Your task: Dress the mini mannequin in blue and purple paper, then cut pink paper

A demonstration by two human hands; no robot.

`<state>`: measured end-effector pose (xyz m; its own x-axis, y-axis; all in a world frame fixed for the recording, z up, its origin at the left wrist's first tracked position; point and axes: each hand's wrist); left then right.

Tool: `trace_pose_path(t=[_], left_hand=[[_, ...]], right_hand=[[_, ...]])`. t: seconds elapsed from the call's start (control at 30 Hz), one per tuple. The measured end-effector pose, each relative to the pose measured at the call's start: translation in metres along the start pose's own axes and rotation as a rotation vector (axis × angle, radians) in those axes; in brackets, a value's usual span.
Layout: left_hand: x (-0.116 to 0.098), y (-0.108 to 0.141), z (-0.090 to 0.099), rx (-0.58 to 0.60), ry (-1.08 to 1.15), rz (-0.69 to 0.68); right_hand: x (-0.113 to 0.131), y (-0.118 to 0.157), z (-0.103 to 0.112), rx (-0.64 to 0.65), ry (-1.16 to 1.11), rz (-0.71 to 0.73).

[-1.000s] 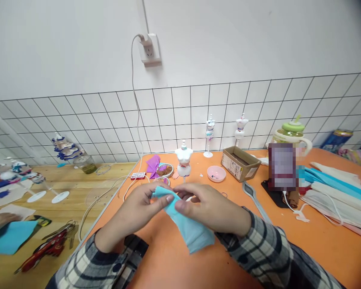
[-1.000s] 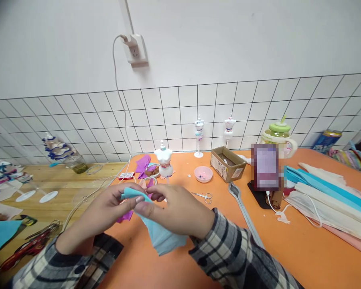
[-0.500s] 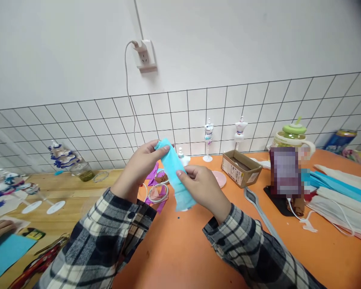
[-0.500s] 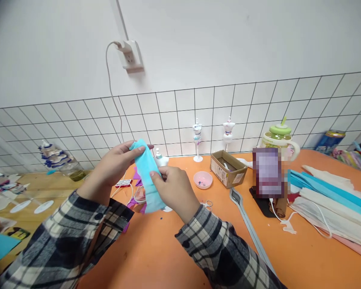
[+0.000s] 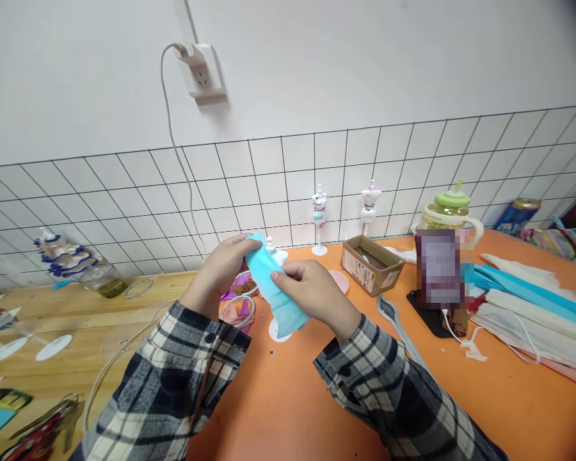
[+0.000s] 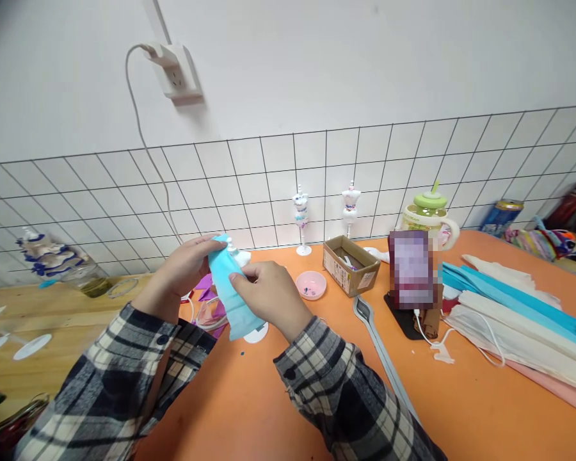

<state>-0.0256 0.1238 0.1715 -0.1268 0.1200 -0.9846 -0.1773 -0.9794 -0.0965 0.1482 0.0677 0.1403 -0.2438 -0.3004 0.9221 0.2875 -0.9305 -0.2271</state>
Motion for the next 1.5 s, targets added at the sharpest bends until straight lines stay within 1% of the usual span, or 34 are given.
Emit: trace_pose_path(t=[0.13,0.2,0.27,0.37,0.47,0.53,0.6,0.67,0.77,0.83,0.9,1.03,1.2,1.33,1.43,1.5], left_hand=[[0.01,0.001,-0.006,-0.079,0.01,0.036],[0.013,0.002,-0.011,-0.126,0.027,0.018],[0.016,0.004,-0.015,-0.202,0.034,-0.074],[0.02,0.009,-0.017,-0.299,0.006,-0.256],[0.026,0.016,-0.013,-0.33,-0.091,-0.355],[0.029,0.021,-0.009,-0.298,-0.164,-0.405],[0.03,0.025,-0.007,-0.228,-0.208,-0.428],[0.031,0.029,-0.006,-0.159,-0.214,-0.405],[0.031,0.03,-0.007,-0.104,-0.199,-0.313],[0.031,0.03,-0.008,-0.089,-0.187,-0.265],[0.032,0.029,-0.008,-0.076,-0.18,-0.246],[0.035,0.029,-0.01,-0.042,-0.146,-0.269],[0.038,0.029,-0.011,0.02,-0.154,-0.26],[0.044,0.027,-0.007,0.025,-0.15,-0.254],[0.049,0.024,-0.004,0.032,-0.143,-0.239],[0.052,0.021,-0.005,0.028,-0.136,-0.269]], right_hand=[[-0.001,0.001,0.002,0.033,0.038,0.002],[-0.001,0.001,0.001,0.048,0.061,0.017],[-0.002,0.001,0.001,0.066,0.068,0.038],[-0.002,0.002,0.003,0.095,0.068,0.064],[-0.002,0.002,0.004,0.093,0.095,0.072],[-0.004,0.001,0.004,0.084,0.108,0.076],[-0.005,0.0,0.005,0.081,0.104,0.077],[-0.006,-0.001,0.005,0.08,0.093,0.069],[-0.005,0.0,0.007,0.084,0.097,0.051],[-0.003,0.001,0.008,0.083,0.111,0.044],[-0.002,0.002,0.008,0.079,0.117,0.035],[-0.001,0.003,0.008,0.09,0.121,0.044],[-0.003,0.003,0.009,0.098,0.156,0.057],[-0.006,0.003,0.014,0.13,0.195,0.081],[-0.011,0.001,0.02,0.115,0.264,0.043],[-0.017,-0.002,0.024,0.1,0.306,0.027]])
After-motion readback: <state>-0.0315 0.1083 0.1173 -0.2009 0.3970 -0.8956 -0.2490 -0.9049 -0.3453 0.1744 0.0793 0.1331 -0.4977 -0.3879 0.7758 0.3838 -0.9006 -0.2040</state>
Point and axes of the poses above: each hand's wrist, its own y-axis away from the middle knuckle, its own z-axis out of the back of the hand, x = y × z, and after that the axes turned 6 degrees about -y, right-handed
